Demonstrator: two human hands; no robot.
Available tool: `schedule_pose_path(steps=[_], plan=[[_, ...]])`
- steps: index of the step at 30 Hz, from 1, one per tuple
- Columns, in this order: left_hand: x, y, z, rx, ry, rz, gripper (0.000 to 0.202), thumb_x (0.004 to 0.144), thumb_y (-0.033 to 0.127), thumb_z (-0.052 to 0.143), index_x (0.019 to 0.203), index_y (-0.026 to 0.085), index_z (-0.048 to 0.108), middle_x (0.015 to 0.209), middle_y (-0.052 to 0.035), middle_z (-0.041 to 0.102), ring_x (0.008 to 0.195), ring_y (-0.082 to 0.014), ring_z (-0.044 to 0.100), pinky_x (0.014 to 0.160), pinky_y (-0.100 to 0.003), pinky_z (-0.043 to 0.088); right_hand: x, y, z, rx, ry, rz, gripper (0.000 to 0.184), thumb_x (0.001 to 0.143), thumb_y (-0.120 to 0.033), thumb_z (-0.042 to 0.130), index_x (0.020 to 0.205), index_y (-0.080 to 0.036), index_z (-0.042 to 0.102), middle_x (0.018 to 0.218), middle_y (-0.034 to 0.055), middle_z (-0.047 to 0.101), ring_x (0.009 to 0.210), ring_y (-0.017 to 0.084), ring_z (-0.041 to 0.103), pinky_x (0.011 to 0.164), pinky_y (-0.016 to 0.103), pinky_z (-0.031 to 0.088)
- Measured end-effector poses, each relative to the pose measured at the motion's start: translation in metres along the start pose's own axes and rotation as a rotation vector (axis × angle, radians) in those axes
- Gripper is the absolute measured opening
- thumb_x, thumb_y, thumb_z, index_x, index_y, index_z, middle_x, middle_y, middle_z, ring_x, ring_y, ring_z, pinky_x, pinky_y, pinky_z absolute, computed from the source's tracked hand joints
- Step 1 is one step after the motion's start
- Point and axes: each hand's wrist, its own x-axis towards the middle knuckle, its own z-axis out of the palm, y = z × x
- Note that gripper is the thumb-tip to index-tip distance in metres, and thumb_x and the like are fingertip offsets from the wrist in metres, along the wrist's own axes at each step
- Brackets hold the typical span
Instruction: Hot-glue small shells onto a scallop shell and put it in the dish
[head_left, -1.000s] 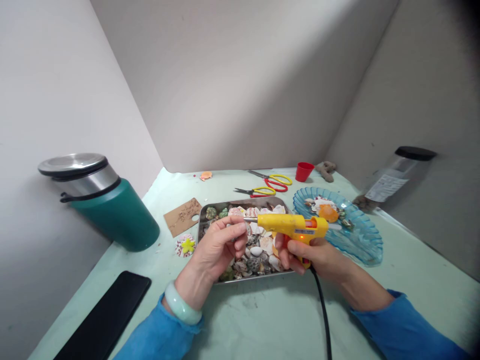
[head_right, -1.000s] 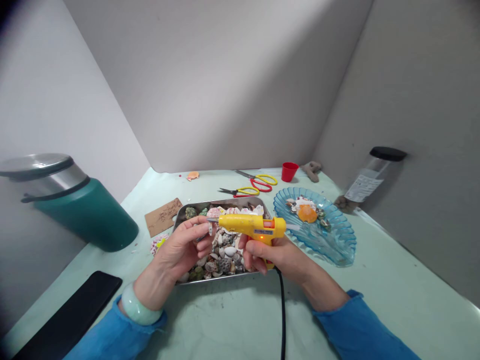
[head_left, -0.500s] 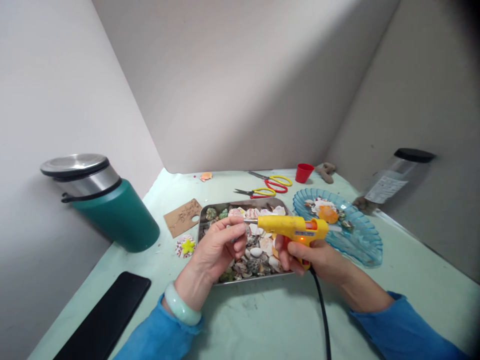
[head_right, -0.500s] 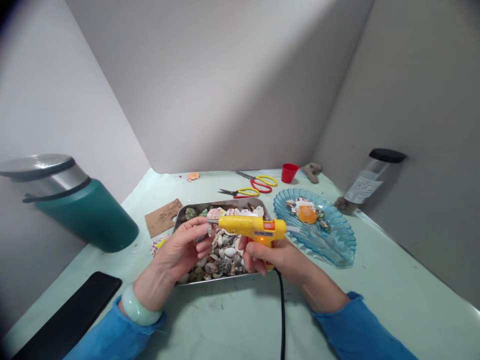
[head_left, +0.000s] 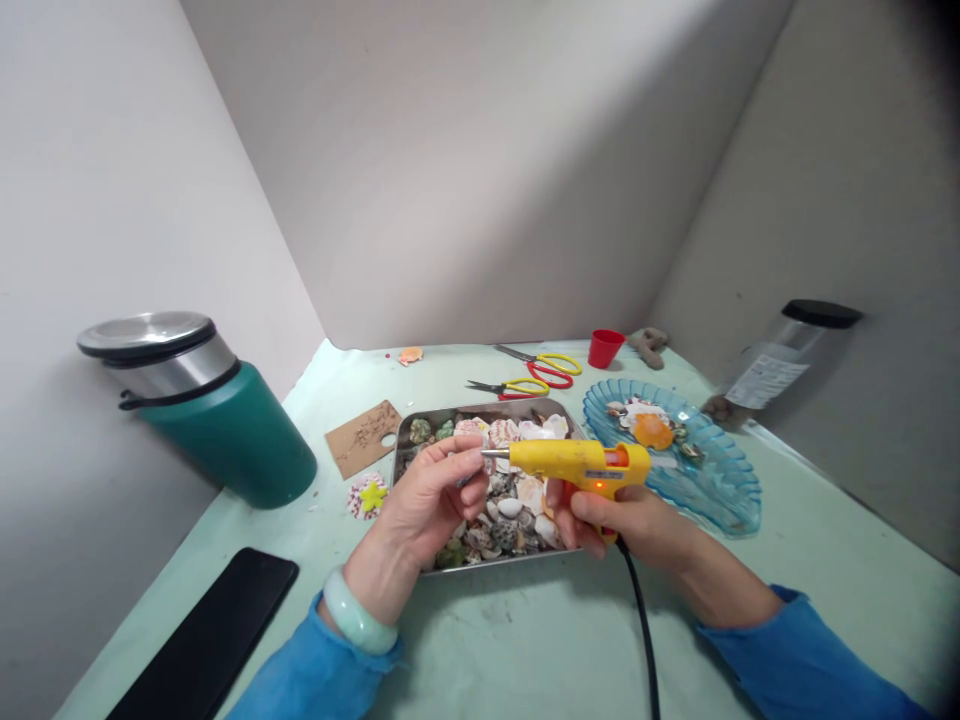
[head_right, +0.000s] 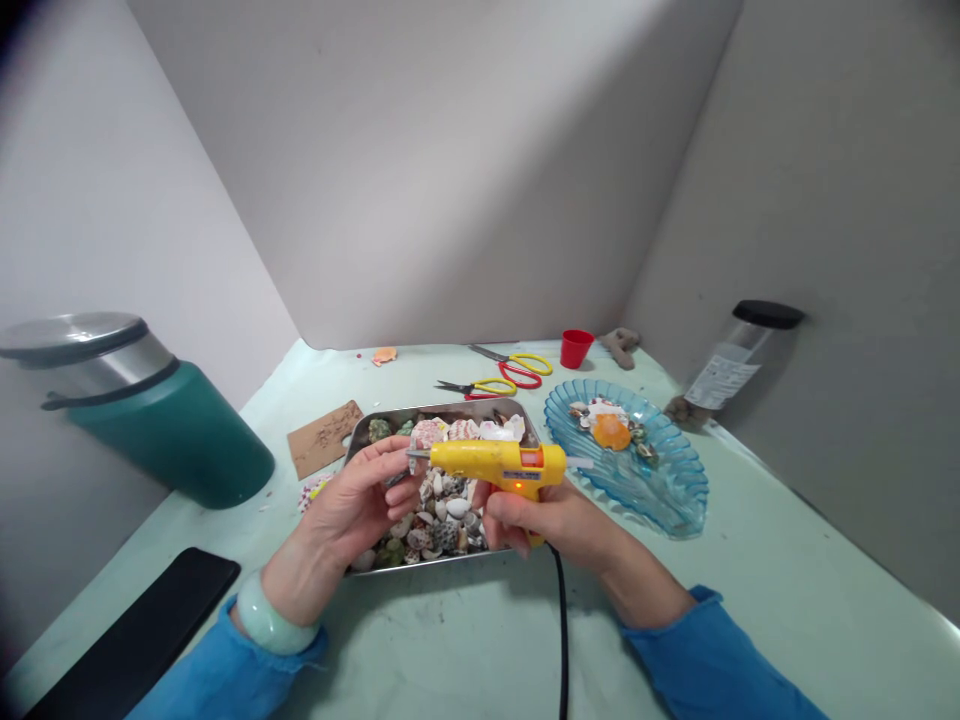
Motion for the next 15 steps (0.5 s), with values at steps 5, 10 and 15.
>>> schedule_pose_path(steps=[5, 10, 15], plan=[[0.0007, -0.0011, 0.0014, 0.021, -0.014, -0.008, 0.027, 0.060, 0.021, 0.084, 0.075, 0.014, 0.062, 0.055, 0.0051, 0.050, 0.041, -0.0039, 0.041, 0.038, -0.017, 0.028, 0.0005, 0.0023, -0.0008, 0.010, 0.021, 0.000, 0.036, 0.080, -0.049, 0.069, 0.090, -0.015, 0.062, 0.063, 0.0012, 0.067, 0.041, 0.006, 0.046, 0.041, 0.020, 0.033], [0.0003, 0.0025, 0.0018, -0.022, 0.010, -0.002, 0.027, 0.063, 0.020, 0.083, 0.080, 0.013, 0.063, 0.054, 0.0064, 0.047, 0.041, -0.0031, 0.040, 0.039, -0.016, 0.028, -0.0005, -0.0030, 0.0014, -0.016, 0.001, 0.012, 0.035, 0.079, -0.049, 0.070, 0.086, -0.015, 0.062, 0.061, 0.0008, 0.065, 0.041, 0.006, 0.045, 0.041, 0.020, 0.031], [-0.0003, 0.0022, 0.0010, -0.009, -0.007, -0.016, 0.029, 0.062, 0.022, 0.083, 0.081, 0.014, 0.062, 0.058, 0.0053, 0.050, 0.042, -0.0029, 0.040, 0.040, -0.016, 0.028, -0.0011, -0.0020, 0.0015, -0.019, 0.005, 0.015, 0.037, 0.079, -0.050, 0.070, 0.086, -0.015, 0.062, 0.061, 0.0013, 0.065, 0.043, 0.007, 0.046, 0.041, 0.021, 0.032]])
